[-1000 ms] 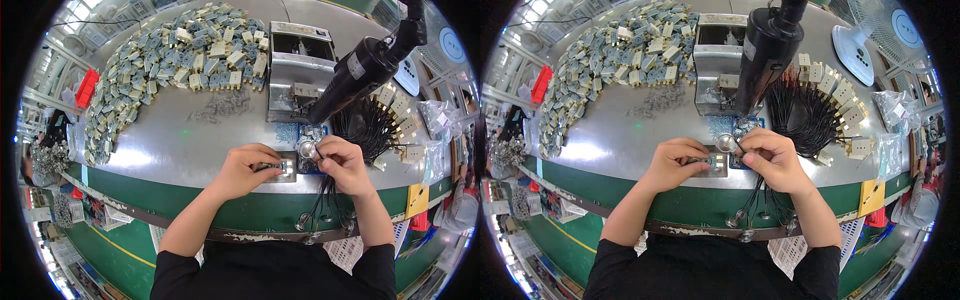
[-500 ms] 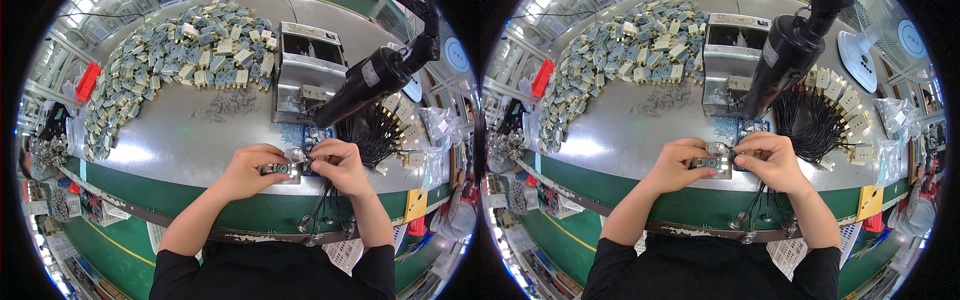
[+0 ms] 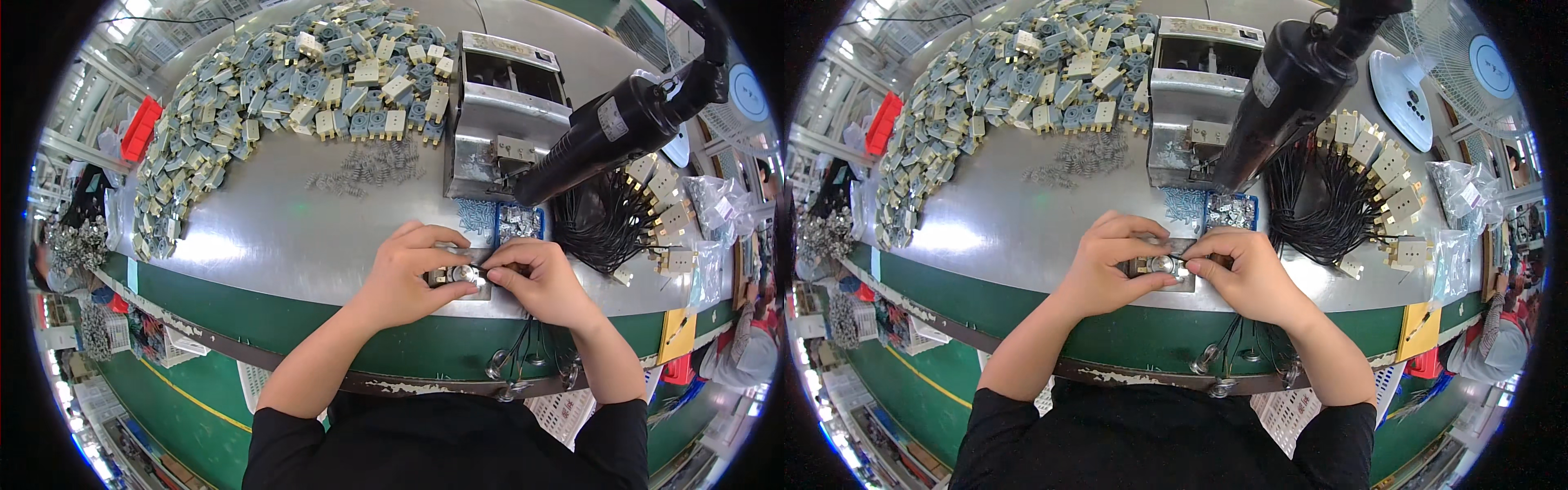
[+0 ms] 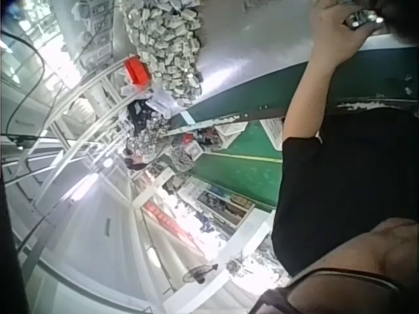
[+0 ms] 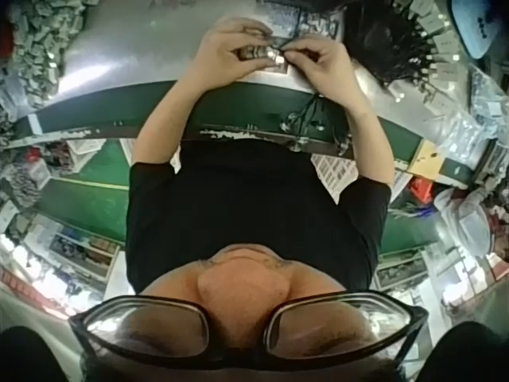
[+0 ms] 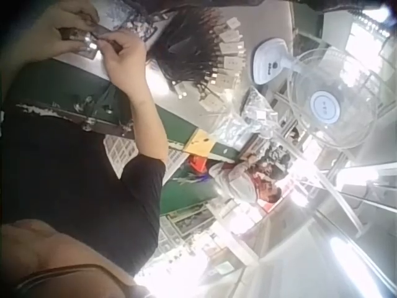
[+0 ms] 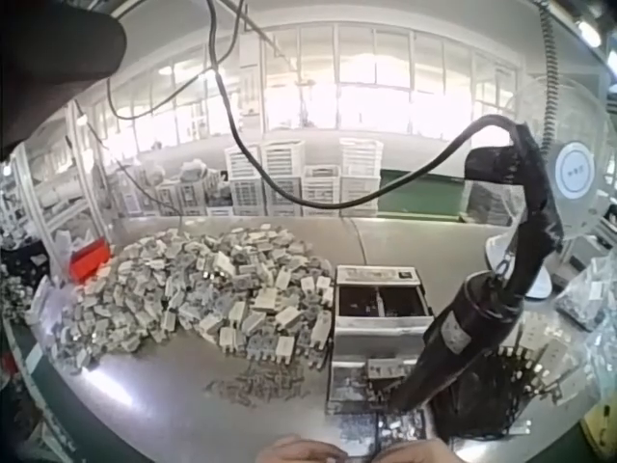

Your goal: Assembling small electronic components and fastening them with an electric screwdriver.

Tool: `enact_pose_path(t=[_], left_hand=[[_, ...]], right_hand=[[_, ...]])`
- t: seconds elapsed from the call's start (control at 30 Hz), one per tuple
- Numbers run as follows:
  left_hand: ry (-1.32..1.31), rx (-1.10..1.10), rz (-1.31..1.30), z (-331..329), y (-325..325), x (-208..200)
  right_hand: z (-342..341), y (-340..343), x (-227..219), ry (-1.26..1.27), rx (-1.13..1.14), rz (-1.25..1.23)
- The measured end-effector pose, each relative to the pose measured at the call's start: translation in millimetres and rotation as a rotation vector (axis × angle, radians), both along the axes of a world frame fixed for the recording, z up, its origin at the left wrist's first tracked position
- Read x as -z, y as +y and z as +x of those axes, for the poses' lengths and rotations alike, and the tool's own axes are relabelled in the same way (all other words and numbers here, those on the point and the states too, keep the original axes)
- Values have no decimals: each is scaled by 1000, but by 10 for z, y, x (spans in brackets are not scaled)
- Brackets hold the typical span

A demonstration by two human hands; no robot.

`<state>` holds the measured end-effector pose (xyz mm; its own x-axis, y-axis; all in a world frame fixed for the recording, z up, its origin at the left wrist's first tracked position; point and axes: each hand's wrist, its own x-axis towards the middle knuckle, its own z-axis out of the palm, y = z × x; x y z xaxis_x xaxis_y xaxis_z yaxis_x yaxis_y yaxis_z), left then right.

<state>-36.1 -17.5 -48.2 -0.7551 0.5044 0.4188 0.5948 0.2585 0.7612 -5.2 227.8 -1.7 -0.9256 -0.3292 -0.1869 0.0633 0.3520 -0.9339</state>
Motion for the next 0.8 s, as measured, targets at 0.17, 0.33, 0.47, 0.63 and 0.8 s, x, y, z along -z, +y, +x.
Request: enact_pose_path(t=[0.17,0.33,0.47,0.63,0.8], left_hand=[[-33,42,36,-21,32,6],[-255,139,61,-21,0,24],[-240,175,52,-60,-18,17],[-277,182,60,-75,-16,29],[-292,190,78,-79,-17,27]], right_hand=[[44,-38,26,211,-12,122],[72,-57,35,352,-24,201],[30,-75,-12,360,-67,221],[-41,-28,16,435,-160,239],[-260,127,120,491,-279,230]])
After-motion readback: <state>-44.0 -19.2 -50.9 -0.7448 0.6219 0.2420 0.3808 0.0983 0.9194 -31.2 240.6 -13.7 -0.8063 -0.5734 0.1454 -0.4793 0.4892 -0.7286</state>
